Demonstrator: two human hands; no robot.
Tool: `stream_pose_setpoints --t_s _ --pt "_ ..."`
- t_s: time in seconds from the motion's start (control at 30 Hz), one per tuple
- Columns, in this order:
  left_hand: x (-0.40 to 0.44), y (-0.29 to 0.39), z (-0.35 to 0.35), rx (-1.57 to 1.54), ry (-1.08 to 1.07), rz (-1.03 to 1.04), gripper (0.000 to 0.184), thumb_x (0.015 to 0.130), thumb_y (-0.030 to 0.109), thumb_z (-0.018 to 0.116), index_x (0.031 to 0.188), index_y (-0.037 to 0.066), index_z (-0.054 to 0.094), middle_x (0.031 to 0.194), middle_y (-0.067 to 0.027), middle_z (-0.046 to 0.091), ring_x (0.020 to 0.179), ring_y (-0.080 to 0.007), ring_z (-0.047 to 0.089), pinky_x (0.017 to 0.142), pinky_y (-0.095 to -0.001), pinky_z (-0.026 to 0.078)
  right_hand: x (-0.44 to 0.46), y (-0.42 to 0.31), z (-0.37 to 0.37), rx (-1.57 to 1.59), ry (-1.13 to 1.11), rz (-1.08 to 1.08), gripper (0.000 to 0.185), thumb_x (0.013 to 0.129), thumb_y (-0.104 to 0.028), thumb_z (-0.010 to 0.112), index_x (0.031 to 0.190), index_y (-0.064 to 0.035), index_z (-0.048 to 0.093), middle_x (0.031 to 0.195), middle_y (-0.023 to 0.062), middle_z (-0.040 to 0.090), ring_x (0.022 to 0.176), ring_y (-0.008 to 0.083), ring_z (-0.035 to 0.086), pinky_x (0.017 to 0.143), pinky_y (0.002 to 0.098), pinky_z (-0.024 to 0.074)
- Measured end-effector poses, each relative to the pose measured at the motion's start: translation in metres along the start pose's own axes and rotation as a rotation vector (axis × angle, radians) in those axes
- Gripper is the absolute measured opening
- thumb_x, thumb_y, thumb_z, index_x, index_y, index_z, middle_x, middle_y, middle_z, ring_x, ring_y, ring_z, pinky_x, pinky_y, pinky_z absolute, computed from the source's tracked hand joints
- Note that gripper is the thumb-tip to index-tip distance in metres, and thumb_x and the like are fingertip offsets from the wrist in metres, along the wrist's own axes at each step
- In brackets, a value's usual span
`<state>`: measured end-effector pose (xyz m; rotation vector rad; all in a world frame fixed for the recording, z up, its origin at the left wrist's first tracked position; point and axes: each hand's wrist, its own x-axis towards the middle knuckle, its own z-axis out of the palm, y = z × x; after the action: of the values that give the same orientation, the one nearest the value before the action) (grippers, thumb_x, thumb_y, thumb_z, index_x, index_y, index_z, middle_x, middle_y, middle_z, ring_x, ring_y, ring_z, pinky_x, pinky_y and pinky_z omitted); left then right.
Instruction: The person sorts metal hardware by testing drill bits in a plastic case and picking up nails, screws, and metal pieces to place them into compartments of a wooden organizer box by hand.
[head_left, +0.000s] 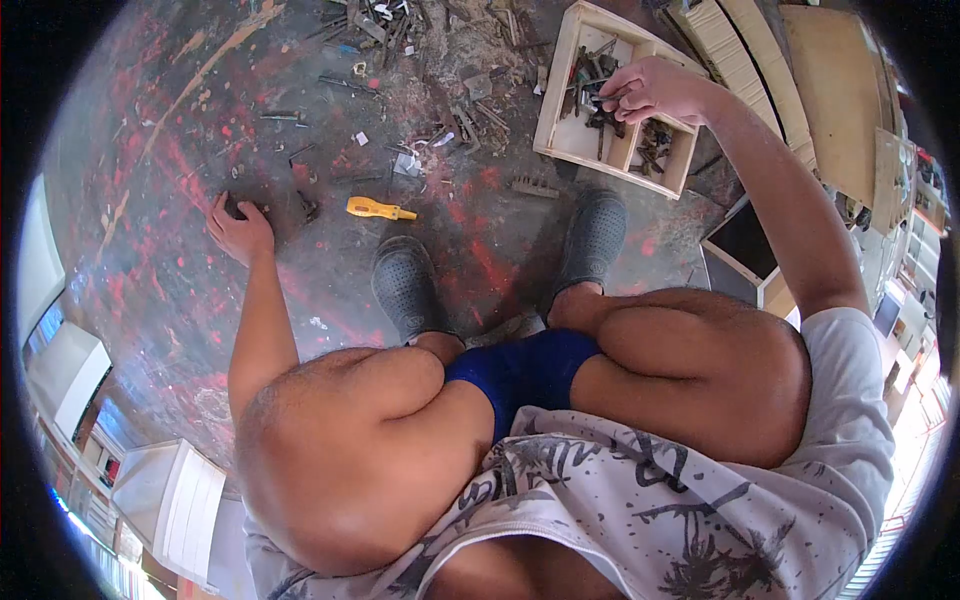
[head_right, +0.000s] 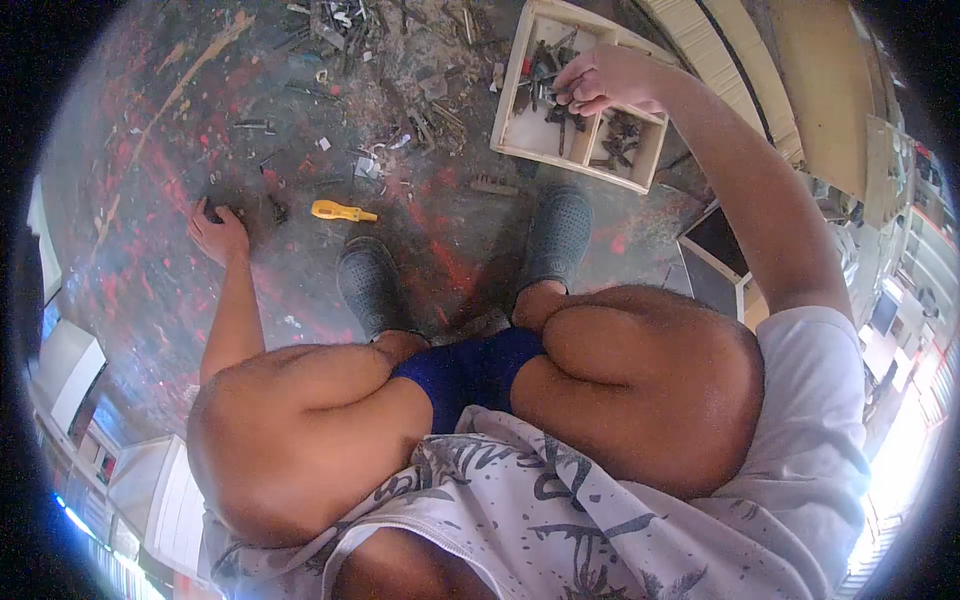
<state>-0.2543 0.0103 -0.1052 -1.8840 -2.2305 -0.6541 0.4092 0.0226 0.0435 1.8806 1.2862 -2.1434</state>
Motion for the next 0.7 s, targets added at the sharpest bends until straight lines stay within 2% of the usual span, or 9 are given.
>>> stream_pose_setpoints --t_s 0.17,0.37,0.53,0.63,0.7 --pt "-0.001 0.0 0.0 0.003 0.017 0.023 0.036 0.087 0.018 0.063 0.122 0.009 0.065 0.133 -0.0089 0.061 0.128 -0.0324 0.054 0.11 -0.0487 0.042 0.002 0.002 0.0 0.191 -0.001 -0.007 0.036 0.101 0.0 0.055 0.137 0.0046 0.059 0.124 0.0125 0.069 0.104 0.0174 0.069 0.099 0.0313 0.0575" --pt "-0.001 0.001 0.0 -0.001 0.022 0.022 0.035 0.087 0.017 0.063 0.121 0.009 0.065 0.132 -0.009 0.062 0.127 -0.0328 0.055 0.109 -0.0487 0.042 0.009 0.005 -0.004 0.068 -0.029 -0.03 0.032 0.102 0.0 0.051 0.131 0.005 0.064 0.12 0.0126 0.07 0.103 0.0164 0.069 0.097 0.0302 0.0586" --pt "0.005 0.01 -0.003 -0.038 0.007 -0.048 0.037 0.087 0.015 0.064 0.123 0.008 0.064 0.13 -0.0115 0.062 0.126 -0.0326 0.055 0.109 -0.047 0.043 0.005 -0.007 0.004 -0.371 0.139 -0.078 0.029 0.099 0.002 0.054 0.122 0.0019 0.072 0.106 0.0129 0.074 0.087 0.0173 0.072 0.081 0.0313 0.0628" --pt "0.01 0.061 -0.015 -0.449 0.02 -0.518 0.036 0.088 0.017 0.063 0.123 0.007 0.064 0.127 -0.0151 0.063 0.122 -0.033 0.057 0.108 -0.0452 0.043 0.0 -0.016 0.001 -0.579 0.171 -0.058 0.027 0.097 -0.001 0.059 0.119 0.0003 0.074 0.1 0.0121 0.075 0.079 0.0167 0.071 0.073 0.0323 0.0624" --pt "0.01 0.083 -0.006 -0.308 0.118 0.04 0.036 0.09 0.018 0.063 0.123 0.005 0.063 0.124 -0.0177 0.062 0.12 -0.0337 0.057 0.105 -0.046 0.045 0.002 -0.019 -0.001 -0.624 0.174 -0.057 0.025 0.097 -0.004 0.062 0.118 0.0 0.075 0.1 0.011 0.076 0.076 0.0157 0.07 0.072 0.0327 0.0615"
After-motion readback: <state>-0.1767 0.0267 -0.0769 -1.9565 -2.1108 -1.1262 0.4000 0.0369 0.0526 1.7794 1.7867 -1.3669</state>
